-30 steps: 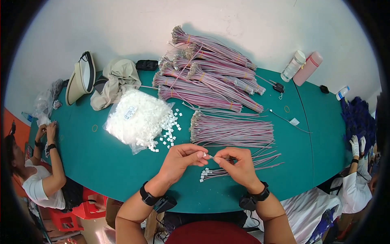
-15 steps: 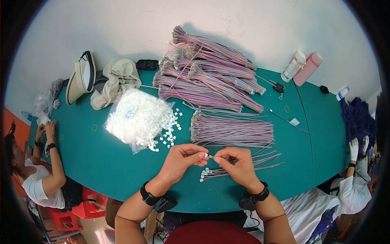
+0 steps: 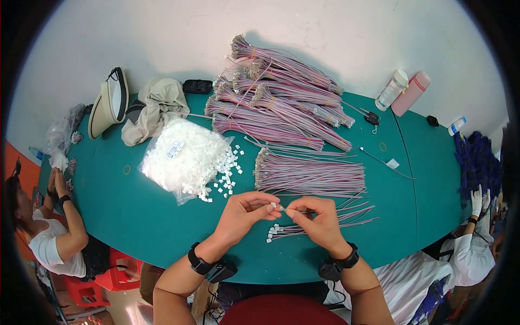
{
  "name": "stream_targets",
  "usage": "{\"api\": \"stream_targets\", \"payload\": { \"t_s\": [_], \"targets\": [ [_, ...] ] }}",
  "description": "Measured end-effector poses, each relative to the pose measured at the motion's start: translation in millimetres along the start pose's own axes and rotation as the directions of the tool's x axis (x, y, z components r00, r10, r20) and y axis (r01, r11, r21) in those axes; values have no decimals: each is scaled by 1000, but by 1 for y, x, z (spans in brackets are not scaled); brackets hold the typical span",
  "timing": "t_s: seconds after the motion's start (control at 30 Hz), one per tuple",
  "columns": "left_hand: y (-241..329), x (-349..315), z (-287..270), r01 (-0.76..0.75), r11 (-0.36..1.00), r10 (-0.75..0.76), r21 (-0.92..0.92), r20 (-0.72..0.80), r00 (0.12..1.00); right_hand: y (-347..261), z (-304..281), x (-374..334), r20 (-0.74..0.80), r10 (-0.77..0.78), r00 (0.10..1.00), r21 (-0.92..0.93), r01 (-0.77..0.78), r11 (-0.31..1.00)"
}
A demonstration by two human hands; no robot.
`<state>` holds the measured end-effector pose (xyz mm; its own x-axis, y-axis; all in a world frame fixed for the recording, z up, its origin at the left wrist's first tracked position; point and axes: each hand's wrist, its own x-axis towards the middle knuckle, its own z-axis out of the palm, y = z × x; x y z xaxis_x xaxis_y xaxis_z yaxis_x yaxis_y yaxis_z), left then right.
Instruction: The person picks up a wire and a connector, pushes the wire into the connector by hand, and then places the assembled part onto a pile.
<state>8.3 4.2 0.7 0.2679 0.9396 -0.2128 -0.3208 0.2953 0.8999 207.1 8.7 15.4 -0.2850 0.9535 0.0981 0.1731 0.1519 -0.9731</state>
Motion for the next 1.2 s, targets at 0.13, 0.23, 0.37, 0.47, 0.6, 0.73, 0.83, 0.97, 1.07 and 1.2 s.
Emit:
{"api": "stream_targets", "payload": {
  "t_s": [0.13, 0.23, 0.37, 0.47, 0.6, 0.73, 0.83, 0.97, 1.07, 1.2],
  "targets": [
    [-2, 1, -1, -54, 998, 54, -24, -11, 999, 0, 1, 0, -12, -7, 1000, -13, 7, 1000],
    [-4, 3, -7, 3, 999, -5, -42, -32, 999, -1, 2, 0, -36, -51, 998, -59, 48, 997],
    [-3, 2, -8, 56, 995, -58, -86, -21, 998, -2, 2, 1, -27, -71, 997, -77, 69, 995],
    [-1, 1, -7, 72, 993, -74, -89, -15, 997, 0, 2, 0, -20, -73, 997, -76, 71, 995],
    [0, 0, -6, 70, 996, -71, -50, -20, 997, -1, 1, 0, -4, -79, 997, -98, 78, 992],
    [0, 0, -5, 52, 999, -52, -17, -8, 999, -2, 0, 1, 8, -95, 995, -114, 95, 989],
    [0, -1, -4, 43, 999, -43, 6, -2, 999, -2, -1, 0, 16, -101, 995, -118, 102, 988],
    [0, -1, -5, 39, 999, -39, 17, -1, 999, 0, -1, 0, 33, -104, 994, -121, 107, 987],
    [0, -1, -6, 28, 997, -28, 71, 1, 1000, 1, -2, 0, 39, -108, 993, -125, 112, 986],
    [2, -1, -5, 46, 995, -46, 88, 1, 999, -1, -3, 0, 49, -108, 993, -141, 114, 983]
  ]
}}
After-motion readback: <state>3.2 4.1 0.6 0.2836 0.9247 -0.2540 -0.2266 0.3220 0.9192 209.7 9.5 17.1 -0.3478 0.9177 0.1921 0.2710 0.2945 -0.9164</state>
